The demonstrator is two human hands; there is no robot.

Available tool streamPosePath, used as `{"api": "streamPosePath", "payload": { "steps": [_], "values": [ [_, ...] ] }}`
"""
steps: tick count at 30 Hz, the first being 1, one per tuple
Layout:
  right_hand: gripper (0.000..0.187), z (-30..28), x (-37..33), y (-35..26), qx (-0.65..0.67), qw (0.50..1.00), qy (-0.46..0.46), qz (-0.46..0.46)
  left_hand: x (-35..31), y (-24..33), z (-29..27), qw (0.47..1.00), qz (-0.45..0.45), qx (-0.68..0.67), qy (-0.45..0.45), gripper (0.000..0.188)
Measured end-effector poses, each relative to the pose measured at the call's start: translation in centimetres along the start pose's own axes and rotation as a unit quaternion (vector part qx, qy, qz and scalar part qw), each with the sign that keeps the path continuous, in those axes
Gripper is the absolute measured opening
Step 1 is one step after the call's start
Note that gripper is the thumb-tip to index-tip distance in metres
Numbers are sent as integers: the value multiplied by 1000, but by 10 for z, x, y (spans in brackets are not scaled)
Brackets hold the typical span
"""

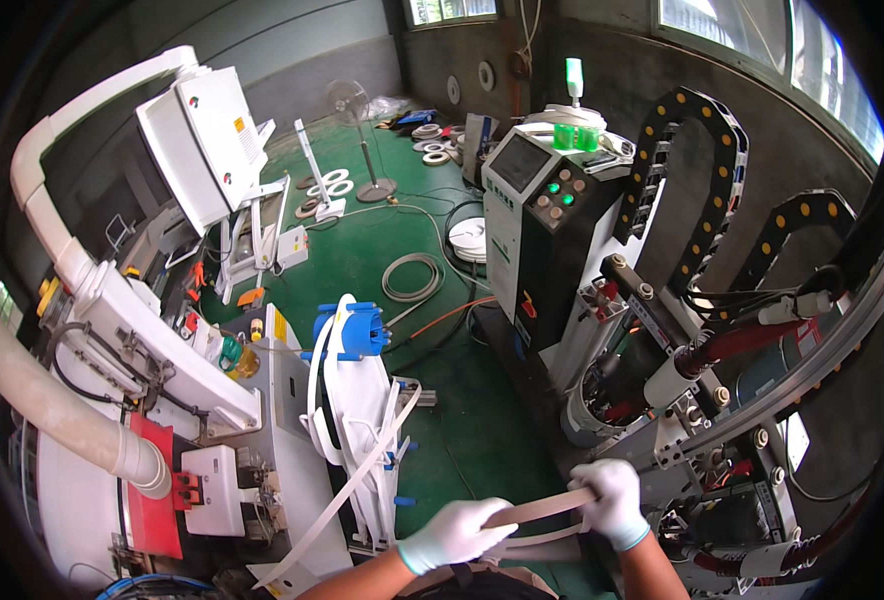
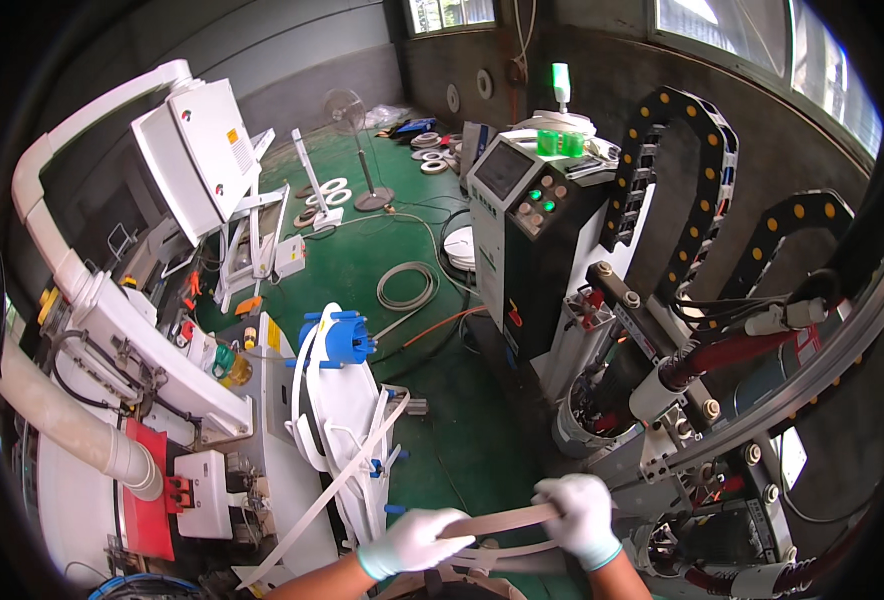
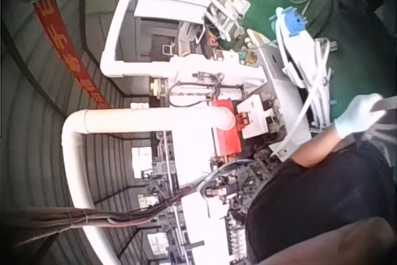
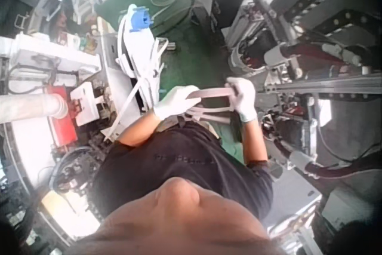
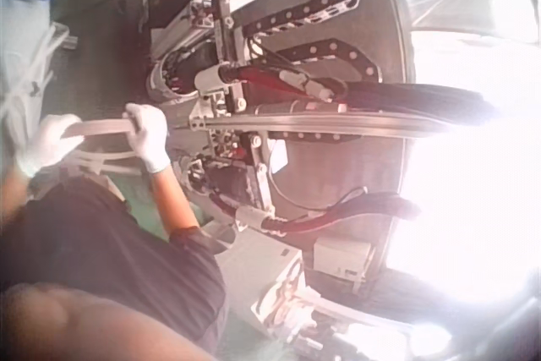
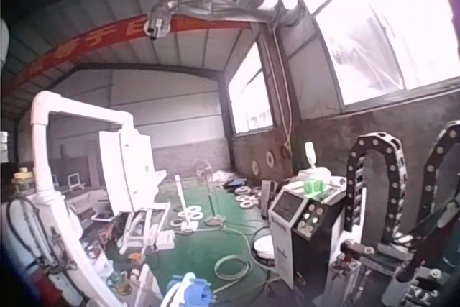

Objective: The person unspools rolls of white and brown edge banding, removes debris from the banding, and places it into a disposal bag. They then navigate the workshop to operate a machinery control interface, pressing buttons on a console.

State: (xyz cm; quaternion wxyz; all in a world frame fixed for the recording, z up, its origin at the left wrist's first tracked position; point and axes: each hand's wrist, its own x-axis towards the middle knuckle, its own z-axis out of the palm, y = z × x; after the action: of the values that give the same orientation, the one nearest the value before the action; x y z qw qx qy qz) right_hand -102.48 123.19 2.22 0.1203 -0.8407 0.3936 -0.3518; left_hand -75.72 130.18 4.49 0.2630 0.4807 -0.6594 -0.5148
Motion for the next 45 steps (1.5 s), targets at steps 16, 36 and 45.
{"api": "streamPosePath", "payload": {
  "steps": [16,36,45],
  "values": [
    [17,34,20,63,363,808,-54,460,-12,-165,-109,591,11,-646,483,20],
    [25,48,-122,128,-55,871,108,476,17,-137,-61,562,-4,-736,378,28],
    [10,39,-94,71,409,646,314,563,23,-150,7,597,-92,-740,295,28]
  ]
}}
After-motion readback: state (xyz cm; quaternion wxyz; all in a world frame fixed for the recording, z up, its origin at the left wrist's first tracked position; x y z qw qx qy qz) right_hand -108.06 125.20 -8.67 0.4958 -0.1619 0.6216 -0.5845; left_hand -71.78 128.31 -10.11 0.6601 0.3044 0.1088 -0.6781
